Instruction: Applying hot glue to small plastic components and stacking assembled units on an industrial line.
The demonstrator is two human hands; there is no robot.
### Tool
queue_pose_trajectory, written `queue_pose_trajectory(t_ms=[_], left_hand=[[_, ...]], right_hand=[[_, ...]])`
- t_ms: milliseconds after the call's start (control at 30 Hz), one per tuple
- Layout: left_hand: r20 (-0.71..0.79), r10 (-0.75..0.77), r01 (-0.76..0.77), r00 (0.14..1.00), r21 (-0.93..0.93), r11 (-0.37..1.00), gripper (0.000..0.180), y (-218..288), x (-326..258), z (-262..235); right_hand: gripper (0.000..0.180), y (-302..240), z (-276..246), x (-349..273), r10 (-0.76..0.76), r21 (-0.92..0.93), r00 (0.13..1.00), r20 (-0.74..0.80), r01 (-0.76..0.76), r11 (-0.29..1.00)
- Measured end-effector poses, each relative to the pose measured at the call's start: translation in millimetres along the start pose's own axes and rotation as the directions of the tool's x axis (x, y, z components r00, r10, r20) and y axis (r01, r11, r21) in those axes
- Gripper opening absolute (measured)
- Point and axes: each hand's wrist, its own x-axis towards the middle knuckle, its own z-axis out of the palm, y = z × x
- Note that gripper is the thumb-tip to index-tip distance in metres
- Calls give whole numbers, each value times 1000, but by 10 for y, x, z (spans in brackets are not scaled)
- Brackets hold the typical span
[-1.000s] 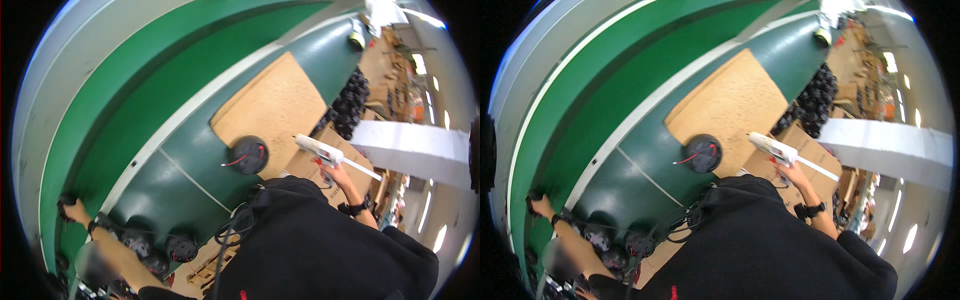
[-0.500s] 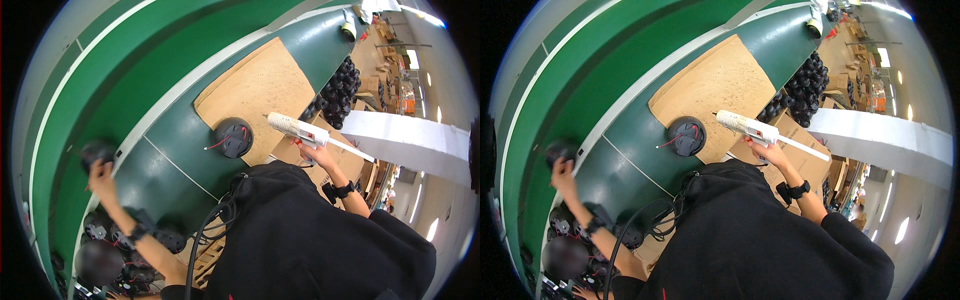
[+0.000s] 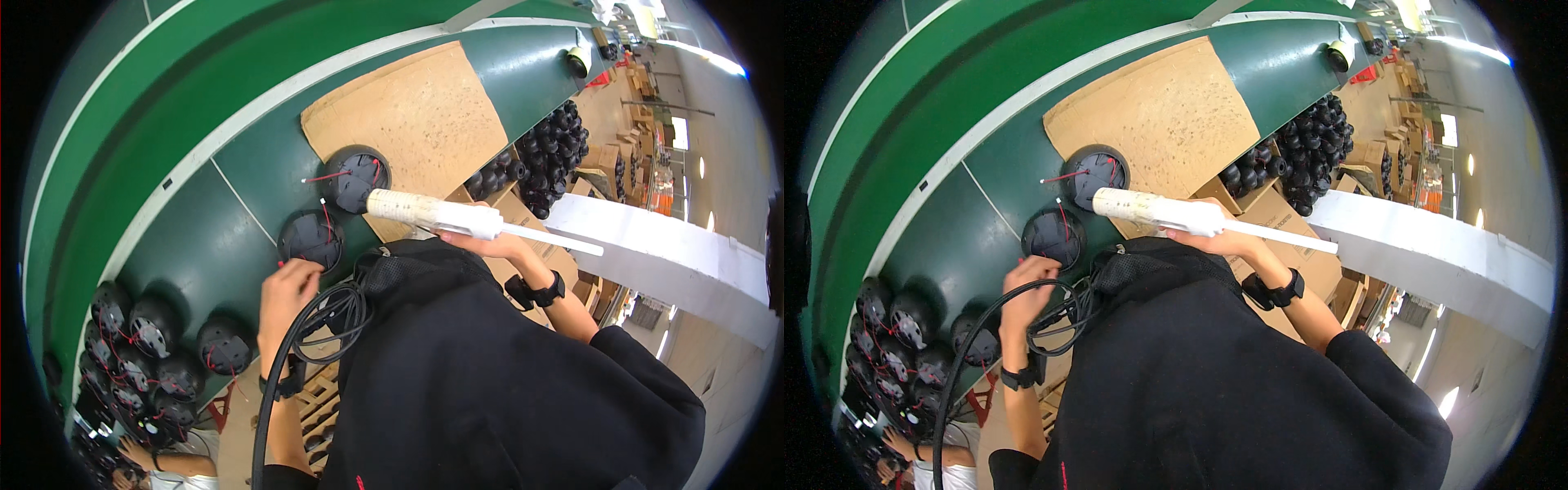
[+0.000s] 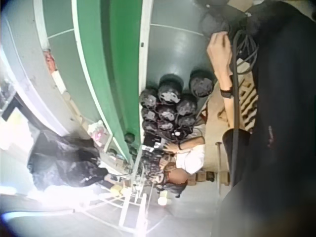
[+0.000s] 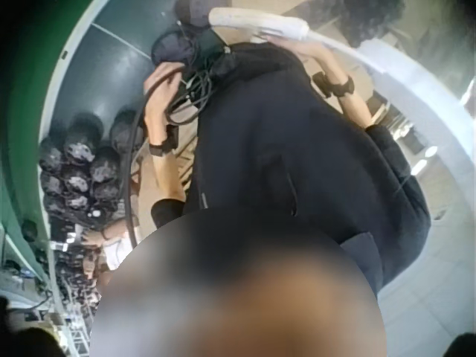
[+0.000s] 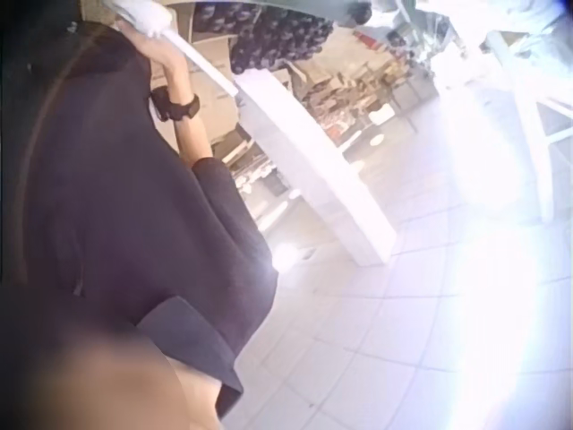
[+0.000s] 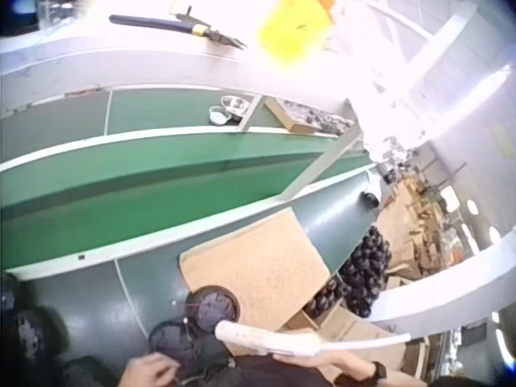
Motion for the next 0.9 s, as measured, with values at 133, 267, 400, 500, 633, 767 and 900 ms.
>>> queue_pose_trajectory(t_ms=[133, 267, 400, 500, 633, 767, 900], left_hand=[[-299, -205, 237, 932, 72, 969, 37, 52, -170, -206], [-220, 49, 13, 974, 271, 962, 40, 4, -219, -201], [-129, 122, -94, 984, 204, 974, 25, -155, -202, -91], [-202, 144, -112, 969, 164, 980, 16, -277, -34, -45], [-306, -78, 57, 949, -77, 995, 16, -463, 220, -31], [-263, -282, 185, 923, -337, 923, 15, -453, 378, -4], [-256, -292, 178, 921, -389, 904, 14, -486, 403, 17]], right_hand=[[22, -56, 101, 166, -105, -52, 969, 224, 120, 991], [35, 11, 373, 317, -202, 49, 923, 327, 197, 979], [34, 72, 614, 387, -236, 21, 907, 350, 244, 970], [41, 135, 707, 376, -170, -122, 896, 411, 239, 963], [38, 106, 796, 416, -220, -261, 877, 427, 352, 899], [34, 184, 880, 390, -281, -332, 855, 435, 442, 833], [34, 179, 993, 355, -294, -362, 860, 417, 454, 814]])
